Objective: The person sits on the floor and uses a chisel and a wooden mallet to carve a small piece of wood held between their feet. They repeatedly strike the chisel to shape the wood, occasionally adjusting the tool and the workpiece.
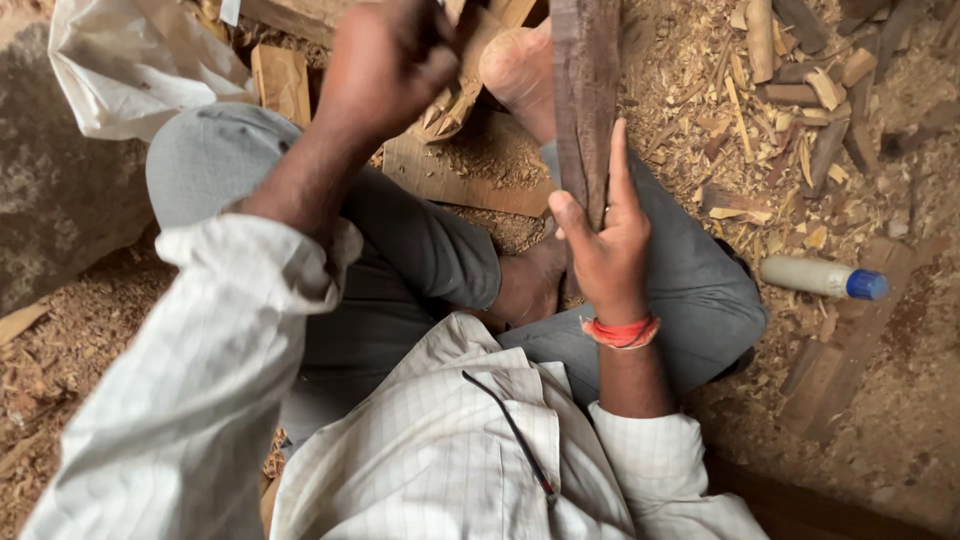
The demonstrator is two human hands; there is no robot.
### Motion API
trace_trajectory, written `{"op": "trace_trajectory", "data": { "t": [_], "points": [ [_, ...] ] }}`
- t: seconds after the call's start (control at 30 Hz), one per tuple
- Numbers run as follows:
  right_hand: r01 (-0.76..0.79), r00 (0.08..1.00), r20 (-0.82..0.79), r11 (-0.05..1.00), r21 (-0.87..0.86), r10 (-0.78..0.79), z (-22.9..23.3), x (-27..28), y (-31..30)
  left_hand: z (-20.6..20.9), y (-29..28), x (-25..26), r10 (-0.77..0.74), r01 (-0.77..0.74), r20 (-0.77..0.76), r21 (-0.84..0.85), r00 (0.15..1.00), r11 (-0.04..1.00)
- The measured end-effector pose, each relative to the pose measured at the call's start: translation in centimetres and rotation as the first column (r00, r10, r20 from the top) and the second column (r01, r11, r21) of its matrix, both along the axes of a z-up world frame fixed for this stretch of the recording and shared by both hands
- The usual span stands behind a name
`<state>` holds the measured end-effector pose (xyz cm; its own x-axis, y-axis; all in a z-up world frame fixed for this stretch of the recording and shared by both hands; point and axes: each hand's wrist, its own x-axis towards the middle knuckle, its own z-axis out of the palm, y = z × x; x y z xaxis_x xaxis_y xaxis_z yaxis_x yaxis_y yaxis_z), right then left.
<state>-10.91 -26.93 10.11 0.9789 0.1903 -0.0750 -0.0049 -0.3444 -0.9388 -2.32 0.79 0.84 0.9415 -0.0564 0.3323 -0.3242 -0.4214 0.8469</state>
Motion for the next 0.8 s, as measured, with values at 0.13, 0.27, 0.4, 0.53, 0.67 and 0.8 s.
{"op": "trace_trajectory", "data": {
  "t": [0.13,0.27,0.4,0.53,0.67,0.8],
  "points": [
    [-0.001,1.0,0.001,0.997,0.08,0.001,0.0,0.1,-1.1,-2.3,-1.0,-0.9,0.177,-0.294,-0.272,-0.487,0.946,0.822],
    [0.005,1.0,-0.024,0.989,0.148,-0.001,-0.1,-0.2,-1.3,-5.7,-2.5,-1.5,0.233,-0.423,-0.379,-0.565,0.896,0.709],
    [0.007,0.999,-0.034,0.988,0.155,-0.002,-0.2,-0.9,-2.0,-7.5,-2.9,-1.4,0.258,-0.366,-0.293,-0.417,0.921,0.832],
    [0.018,0.999,-0.05,0.988,0.156,-0.01,-0.3,-1.3,-2.3,-7.0,-3.1,-1.3,0.307,-0.353,-0.259,-0.152,0.916,0.923],
    [0.014,0.999,-0.037,0.993,0.12,-0.01,0.1,-1.4,-2.6,-5.6,-3.7,-1.3,0.372,-0.356,-0.169,0.121,0.913,0.927],
    [-0.069,0.997,0.032,0.991,0.115,0.065,0.8,-0.9,-2.5,-4.6,-3.7,-1.7,0.348,-0.323,-0.19,0.149,0.918,0.935]
  ]
}}
